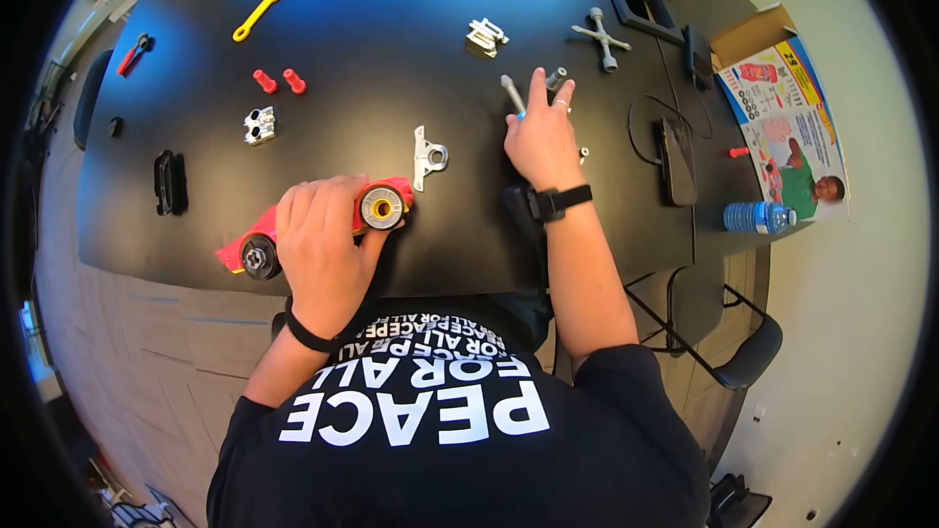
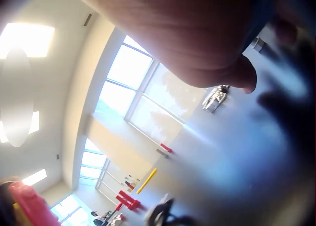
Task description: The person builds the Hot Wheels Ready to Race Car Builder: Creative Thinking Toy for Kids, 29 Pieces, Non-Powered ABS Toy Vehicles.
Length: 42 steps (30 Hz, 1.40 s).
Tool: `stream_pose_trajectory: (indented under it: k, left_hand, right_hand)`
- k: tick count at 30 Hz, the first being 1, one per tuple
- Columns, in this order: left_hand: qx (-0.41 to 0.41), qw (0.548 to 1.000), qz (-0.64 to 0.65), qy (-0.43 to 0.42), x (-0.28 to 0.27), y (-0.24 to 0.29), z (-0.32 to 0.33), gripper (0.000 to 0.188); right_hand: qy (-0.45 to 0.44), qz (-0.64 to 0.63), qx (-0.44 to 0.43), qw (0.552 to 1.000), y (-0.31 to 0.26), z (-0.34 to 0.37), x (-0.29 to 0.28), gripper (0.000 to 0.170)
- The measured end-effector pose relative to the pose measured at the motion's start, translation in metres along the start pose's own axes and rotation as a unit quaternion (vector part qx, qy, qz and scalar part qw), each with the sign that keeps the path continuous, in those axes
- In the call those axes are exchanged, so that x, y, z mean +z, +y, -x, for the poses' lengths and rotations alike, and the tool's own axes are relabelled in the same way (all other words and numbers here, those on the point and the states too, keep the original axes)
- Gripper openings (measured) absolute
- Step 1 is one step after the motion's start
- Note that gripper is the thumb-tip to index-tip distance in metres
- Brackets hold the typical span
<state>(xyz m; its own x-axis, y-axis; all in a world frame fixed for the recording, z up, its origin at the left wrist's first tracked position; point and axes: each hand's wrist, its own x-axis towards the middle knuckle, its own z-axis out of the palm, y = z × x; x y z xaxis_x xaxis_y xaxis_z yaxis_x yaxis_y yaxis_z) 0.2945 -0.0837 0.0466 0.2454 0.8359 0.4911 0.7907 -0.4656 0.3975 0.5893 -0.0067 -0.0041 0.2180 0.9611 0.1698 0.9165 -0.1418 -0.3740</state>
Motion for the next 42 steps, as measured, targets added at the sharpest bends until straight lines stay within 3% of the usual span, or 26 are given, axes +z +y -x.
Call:
stream_pose_trajectory:
  k: [1, 3, 6, 9, 10, 11, 13, 16, 19, 23, 25, 26, 28, 29, 31, 33, 35, 36, 37, 39, 42]
  left_hand:
    - [0.009, 1.000, -0.008, -0.001, 0.000, 0.000, -0.001, 0.040]
    - [0.011, 1.000, -0.021, 0.001, -0.001, 0.001, -0.001, 0.038]
    - [0.025, 1.000, -0.014, 0.006, 0.000, 0.002, 0.003, 0.038]
    - [0.027, 1.000, -0.011, 0.006, 0.002, 0.000, 0.001, 0.039]
    - [0.027, 1.000, -0.008, 0.004, 0.003, -0.001, 0.000, 0.039]
    - [0.031, 0.999, -0.014, 0.007, 0.004, -0.001, -0.001, 0.039]
    - [0.037, 0.999, -0.017, 0.007, 0.004, 0.001, -0.001, 0.039]
    - [0.050, 0.999, -0.010, 0.011, 0.007, 0.007, -0.002, 0.040]
    - [0.056, 0.998, -0.012, 0.007, 0.009, 0.011, -0.002, 0.040]
    - [0.057, 0.998, -0.001, 0.023, 0.013, 0.008, -0.002, 0.039]
    - [0.058, 0.998, -0.003, 0.024, 0.013, 0.007, 0.000, 0.039]
    - [0.058, 0.998, -0.007, 0.022, 0.014, 0.007, 0.000, 0.039]
    - [0.060, 0.998, -0.009, 0.019, 0.014, 0.007, -0.002, 0.040]
    - [0.055, 0.998, -0.016, 0.018, 0.013, 0.006, -0.003, 0.040]
    - [0.048, 0.998, -0.024, 0.018, 0.012, 0.005, -0.005, 0.041]
    - [0.040, 0.999, -0.031, 0.014, 0.011, 0.005, -0.006, 0.042]
    - [0.040, 0.999, -0.032, 0.013, 0.011, 0.005, -0.006, 0.042]
    - [0.041, 0.999, -0.032, 0.011, 0.011, 0.005, -0.006, 0.042]
    - [0.043, 0.999, -0.030, 0.012, 0.011, 0.005, -0.006, 0.042]
    - [0.043, 0.999, -0.020, 0.012, 0.011, 0.005, -0.005, 0.043]
    - [0.047, 0.999, -0.016, 0.010, 0.009, 0.006, -0.004, 0.044]
  right_hand:
    - [-0.016, 0.007, 0.020, 1.000, 0.005, -0.012, 0.008, 0.083]
    - [0.039, 0.026, -0.020, 0.999, 0.028, -0.029, 0.030, 0.072]
    - [0.018, 0.002, -0.015, 1.000, 0.021, -0.032, 0.016, 0.058]
    - [0.022, -0.015, -0.072, 0.997, 0.004, -0.014, -0.010, 0.045]
    - [-0.041, -0.196, -0.064, 0.978, -0.008, -0.003, -0.020, 0.038]
    - [-0.101, -0.371, -0.052, 0.922, -0.022, 0.010, -0.033, 0.032]
    - [-0.226, -0.551, 0.020, 0.803, -0.055, 0.040, -0.069, 0.024]
    - [-0.328, -0.586, 0.018, 0.740, -0.078, 0.065, -0.097, 0.021]
    - [-0.392, -0.549, 0.037, 0.738, -0.092, 0.066, -0.101, 0.019]
    - [-0.393, -0.540, 0.030, 0.743, -0.095, 0.070, -0.091, 0.019]
    - [-0.351, -0.500, 0.013, 0.792, -0.100, 0.076, -0.087, 0.017]
    - [-0.351, -0.499, 0.011, 0.792, -0.100, 0.076, -0.078, 0.017]
    - [-0.133, -0.352, -0.190, 0.907, -0.099, 0.079, -0.063, 0.023]
    - [-0.131, -0.351, -0.189, 0.908, -0.099, 0.081, -0.070, 0.023]
    - [-0.136, -0.281, -0.038, 0.949, -0.103, 0.086, -0.099, 0.031]
    - [-0.159, -0.310, -0.043, 0.936, -0.091, 0.085, -0.112, 0.033]
    - [-0.146, -0.230, -0.196, 0.942, -0.072, 0.082, -0.116, 0.039]
    - [-0.172, -0.170, -0.223, 0.945, -0.070, 0.083, -0.125, 0.051]
    - [-0.170, -0.169, -0.221, 0.945, -0.072, 0.085, -0.131, 0.051]
    - [-0.158, -0.019, -0.205, 0.966, -0.077, 0.087, -0.142, 0.056]
    - [-0.144, -0.058, -0.270, 0.950, -0.093, 0.080, -0.168, 0.052]
